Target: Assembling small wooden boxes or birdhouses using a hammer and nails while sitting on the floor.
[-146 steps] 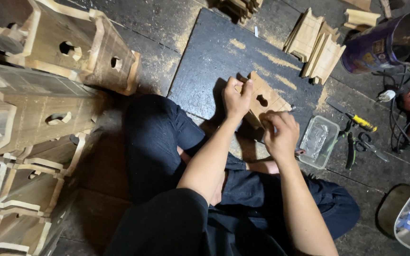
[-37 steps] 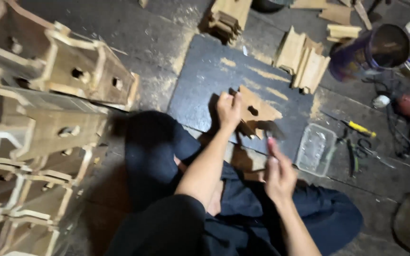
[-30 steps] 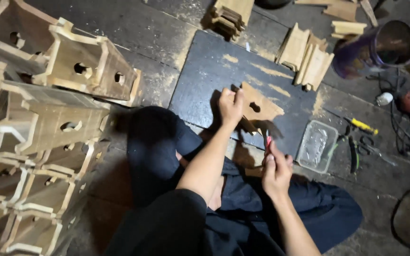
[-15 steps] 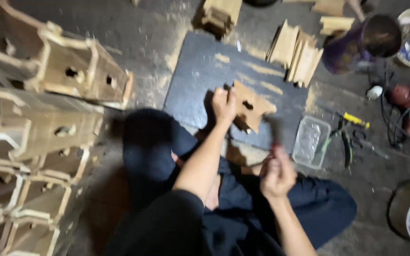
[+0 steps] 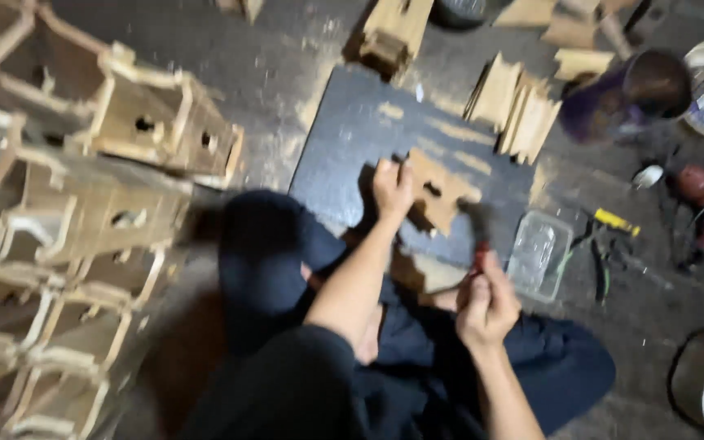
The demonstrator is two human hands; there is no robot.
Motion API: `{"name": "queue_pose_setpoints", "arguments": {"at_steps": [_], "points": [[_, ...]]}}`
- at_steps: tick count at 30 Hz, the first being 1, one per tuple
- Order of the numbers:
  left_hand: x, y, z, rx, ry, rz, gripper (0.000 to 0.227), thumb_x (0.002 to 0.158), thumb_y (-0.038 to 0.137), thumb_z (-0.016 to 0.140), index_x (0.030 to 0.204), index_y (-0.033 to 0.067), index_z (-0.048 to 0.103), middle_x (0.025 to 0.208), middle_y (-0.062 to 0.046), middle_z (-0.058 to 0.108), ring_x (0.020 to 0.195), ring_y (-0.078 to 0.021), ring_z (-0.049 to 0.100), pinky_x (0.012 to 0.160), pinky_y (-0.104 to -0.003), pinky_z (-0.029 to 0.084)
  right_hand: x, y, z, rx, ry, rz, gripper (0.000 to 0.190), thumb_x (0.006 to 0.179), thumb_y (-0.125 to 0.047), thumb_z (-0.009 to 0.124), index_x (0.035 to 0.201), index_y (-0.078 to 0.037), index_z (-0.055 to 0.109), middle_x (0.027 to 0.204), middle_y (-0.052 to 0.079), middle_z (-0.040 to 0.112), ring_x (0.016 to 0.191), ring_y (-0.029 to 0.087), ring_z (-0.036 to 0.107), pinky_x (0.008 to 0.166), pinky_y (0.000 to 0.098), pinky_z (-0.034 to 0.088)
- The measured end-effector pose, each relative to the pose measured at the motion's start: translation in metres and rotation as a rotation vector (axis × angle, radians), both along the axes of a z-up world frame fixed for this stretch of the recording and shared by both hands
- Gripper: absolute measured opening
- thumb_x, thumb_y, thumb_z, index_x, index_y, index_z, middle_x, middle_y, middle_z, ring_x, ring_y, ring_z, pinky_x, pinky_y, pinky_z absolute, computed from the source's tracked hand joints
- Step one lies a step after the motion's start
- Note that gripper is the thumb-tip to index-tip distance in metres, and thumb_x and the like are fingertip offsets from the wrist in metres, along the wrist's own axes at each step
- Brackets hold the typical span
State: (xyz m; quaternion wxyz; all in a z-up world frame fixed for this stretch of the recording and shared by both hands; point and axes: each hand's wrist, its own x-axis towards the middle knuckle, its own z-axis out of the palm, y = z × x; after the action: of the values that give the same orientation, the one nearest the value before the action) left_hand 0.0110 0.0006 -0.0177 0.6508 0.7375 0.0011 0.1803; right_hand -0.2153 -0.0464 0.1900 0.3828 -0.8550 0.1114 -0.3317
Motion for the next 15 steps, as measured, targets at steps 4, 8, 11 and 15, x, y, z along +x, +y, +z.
{"name": "queue_pose_setpoints", "arguments": {"at_steps": [4, 8, 11, 15], "points": [[-0.002, -0.005, 0.016, -0.111, 0.02, 0.008, 0.033, 0.096, 0.027, 0.075, 0.072, 0.0079, 0.062, 0.074, -0.016, 0.063, 0.08, -0.034, 0.069, 0.077, -0.04, 0.054, 0.002, -0.013, -0.027, -0.032, 0.503, -0.078, 0.035, 0.11, -0.027, 0.057, 0.143, -0.028, 0.07, 0.121, 0.004, 0.078, 0.105, 0.036, 0.072, 0.127, 0.0582, 0.027], [-0.004, -0.005, 0.007, -0.141, 0.136, 0.054, 0.029, 0.091, 0.029, 0.08, 0.076, 0.0117, 0.062, 0.075, -0.015, 0.066, 0.08, -0.0312, 0.071, 0.075, -0.038, 0.054, 0.005, -0.005, -0.008, 0.04, 0.212, -0.003, 0.041, 0.099, -0.003, 0.062, 0.137, -0.014, 0.074, 0.082, 0.015, 0.075, 0.077, 0.03, 0.075, 0.083, 0.0423, 0.058], [-0.009, -0.007, 0.007, -0.144, 0.051, -0.024, 0.024, 0.096, 0.021, 0.072, 0.084, 0.0069, 0.056, 0.075, -0.012, 0.062, 0.073, -0.0277, 0.065, 0.072, -0.035, 0.053, -0.002, -0.007, -0.018, 0.158, 0.289, -0.056, 0.038, 0.099, -0.004, 0.059, 0.134, -0.006, 0.072, 0.112, 0.015, 0.078, 0.088, 0.027, 0.072, 0.084, 0.0387, 0.056], [-0.001, -0.001, -0.009, -0.068, 0.023, -0.017, 0.029, 0.097, 0.024, 0.076, 0.081, 0.0075, 0.059, 0.077, -0.018, 0.064, 0.086, -0.0389, 0.069, 0.078, -0.044, 0.052, -0.002, -0.01, -0.006, 0.326, 0.259, -0.126, 0.038, 0.11, -0.012, 0.051, 0.145, -0.007, 0.067, 0.07, 0.019, 0.066, 0.052, 0.028, 0.066, 0.054, 0.0398, 0.057]]}}
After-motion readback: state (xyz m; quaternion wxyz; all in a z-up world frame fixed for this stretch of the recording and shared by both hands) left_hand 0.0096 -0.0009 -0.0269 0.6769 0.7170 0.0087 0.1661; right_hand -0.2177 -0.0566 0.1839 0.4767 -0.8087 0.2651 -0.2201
